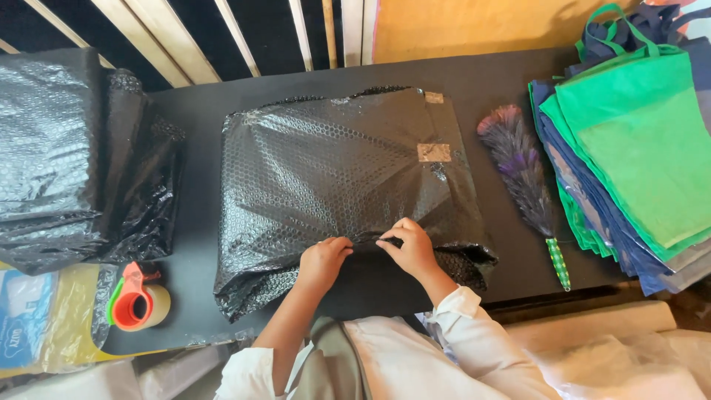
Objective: Wrapping a pillow in black bubble wrap and cleaning the finished package with a duster.
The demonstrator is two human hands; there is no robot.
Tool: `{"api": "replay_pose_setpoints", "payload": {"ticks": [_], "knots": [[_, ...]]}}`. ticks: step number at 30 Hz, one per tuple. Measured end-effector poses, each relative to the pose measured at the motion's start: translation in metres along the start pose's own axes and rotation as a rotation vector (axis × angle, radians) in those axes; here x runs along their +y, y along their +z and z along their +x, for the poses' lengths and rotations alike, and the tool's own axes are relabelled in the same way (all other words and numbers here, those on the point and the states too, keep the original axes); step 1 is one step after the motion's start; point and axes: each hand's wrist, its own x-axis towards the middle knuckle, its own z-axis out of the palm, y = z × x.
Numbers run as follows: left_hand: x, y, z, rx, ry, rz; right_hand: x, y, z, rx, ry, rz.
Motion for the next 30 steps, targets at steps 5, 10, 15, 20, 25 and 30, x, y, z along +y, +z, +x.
{"api": "replay_pose_setpoints", "payload": {"ticks": [5,10,15,20,25,30], "knots": [[0.021,-0.01,-0.001,0.31,0.169,0.148,-0.018,-0.01,0.019,-0.161,0.344,0.105],[0.009,0.006,0.002,0.402,0.296,0.125,-0.017,-0.007,0.026,-0.199,0.484,0.124],[0.003,0.011,0.012,0.369,0.171,-0.02,-0.01,0.006,0.006,0.027,0.179,0.096],[0.001,0.009,0.015,0.293,0.085,-0.145,-0.015,0.003,-0.046,0.249,-0.468,-0.213],[-0.002,0.016,0.017,0.262,0.066,-0.122,-0.031,0.029,-0.076,0.223,-0.631,-0.248],[-0.001,0.021,0.012,0.378,0.116,-0.095,0.008,0.068,-0.075,-0.047,-0.441,-0.593]]}}
